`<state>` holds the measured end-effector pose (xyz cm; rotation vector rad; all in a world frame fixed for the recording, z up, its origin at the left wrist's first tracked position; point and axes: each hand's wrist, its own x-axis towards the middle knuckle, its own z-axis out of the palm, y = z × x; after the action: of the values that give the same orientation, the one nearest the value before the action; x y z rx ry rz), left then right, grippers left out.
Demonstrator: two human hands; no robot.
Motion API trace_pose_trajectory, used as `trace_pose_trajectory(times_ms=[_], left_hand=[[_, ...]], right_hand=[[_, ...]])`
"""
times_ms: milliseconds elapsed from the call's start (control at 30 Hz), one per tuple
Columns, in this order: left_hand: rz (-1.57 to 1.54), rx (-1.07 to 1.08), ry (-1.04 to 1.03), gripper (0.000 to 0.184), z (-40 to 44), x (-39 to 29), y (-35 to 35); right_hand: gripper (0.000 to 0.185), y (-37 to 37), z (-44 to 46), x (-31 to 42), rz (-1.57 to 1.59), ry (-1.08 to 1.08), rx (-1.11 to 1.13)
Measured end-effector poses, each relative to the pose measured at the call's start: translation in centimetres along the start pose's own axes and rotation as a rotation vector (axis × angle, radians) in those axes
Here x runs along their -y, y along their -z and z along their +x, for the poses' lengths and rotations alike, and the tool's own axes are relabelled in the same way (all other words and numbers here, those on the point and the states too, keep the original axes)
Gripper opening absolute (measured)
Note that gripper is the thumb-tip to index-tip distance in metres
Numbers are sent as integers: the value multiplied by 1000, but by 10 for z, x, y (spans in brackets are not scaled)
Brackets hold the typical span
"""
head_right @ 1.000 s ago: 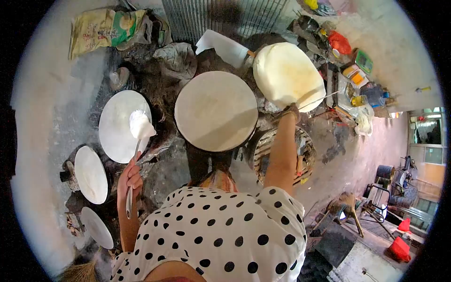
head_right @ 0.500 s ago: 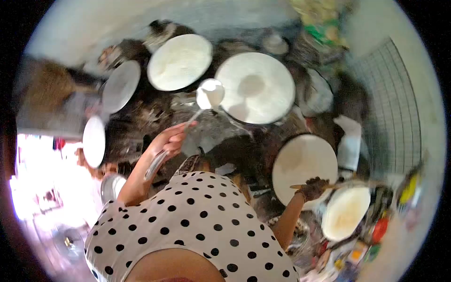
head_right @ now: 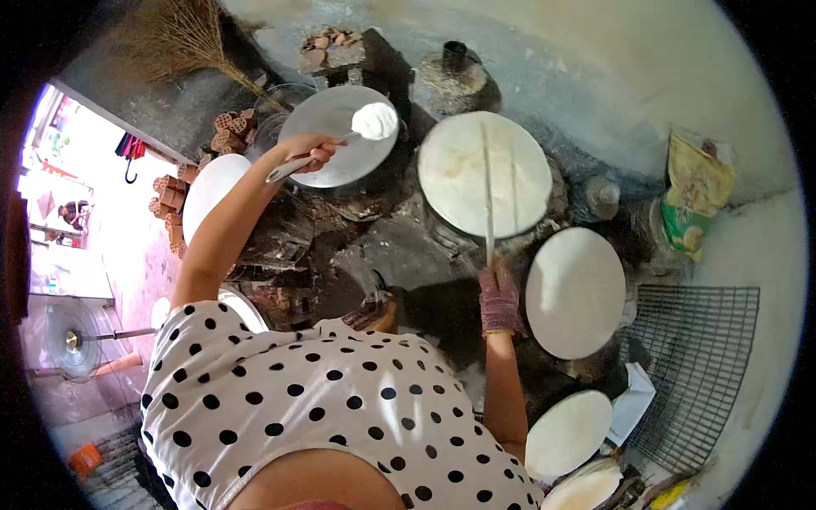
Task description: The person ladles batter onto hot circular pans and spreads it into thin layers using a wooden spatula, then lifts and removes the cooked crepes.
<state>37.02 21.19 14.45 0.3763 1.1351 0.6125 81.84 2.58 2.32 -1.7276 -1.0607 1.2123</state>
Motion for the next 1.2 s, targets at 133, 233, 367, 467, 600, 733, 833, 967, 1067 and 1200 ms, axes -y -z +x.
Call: trace_pose_trajectory(times_ms=[133, 233, 367, 467, 600, 733, 833, 967, 1067, 1200], left_hand=[[196, -4, -79, 14, 48, -41, 36], [557, -137, -203, 16, 90, -48, 53], [892, -200, -346, 26, 156, -33, 95], [766, -212, -396, 36, 175, -23, 117], [1236, -430, -786, 38, 173, -21, 131], [1416, -579, -806, 39, 160, -37, 137], [1520, -751, -607, 42, 142, -47, 146], [1354, -1046, -949, 43, 100, -66, 171], [1146, -1136, -1101, 42, 34, -85, 159], [911, -1074, -1009, 42, -2, -63, 163]], right_hand=[[44, -85, 48, 64, -500, 797, -96], [47, -142, 81, 105, -860, 610, -50], [48, -177, 118, 99, -1075, 529, 38], [46, -193, 129, 72, -1045, 675, -58], [47, -231, 130, 53, -973, 550, 5], [42, -260, 102, 41, -501, 620, -120], [44, -313, 126, 26, -380, 252, 15], [44, -355, 142, 74, -321, 119, 120], [45, -346, 134, 61, -264, 146, 81], [44, -382, 159, -43, 180, 322, -141]])
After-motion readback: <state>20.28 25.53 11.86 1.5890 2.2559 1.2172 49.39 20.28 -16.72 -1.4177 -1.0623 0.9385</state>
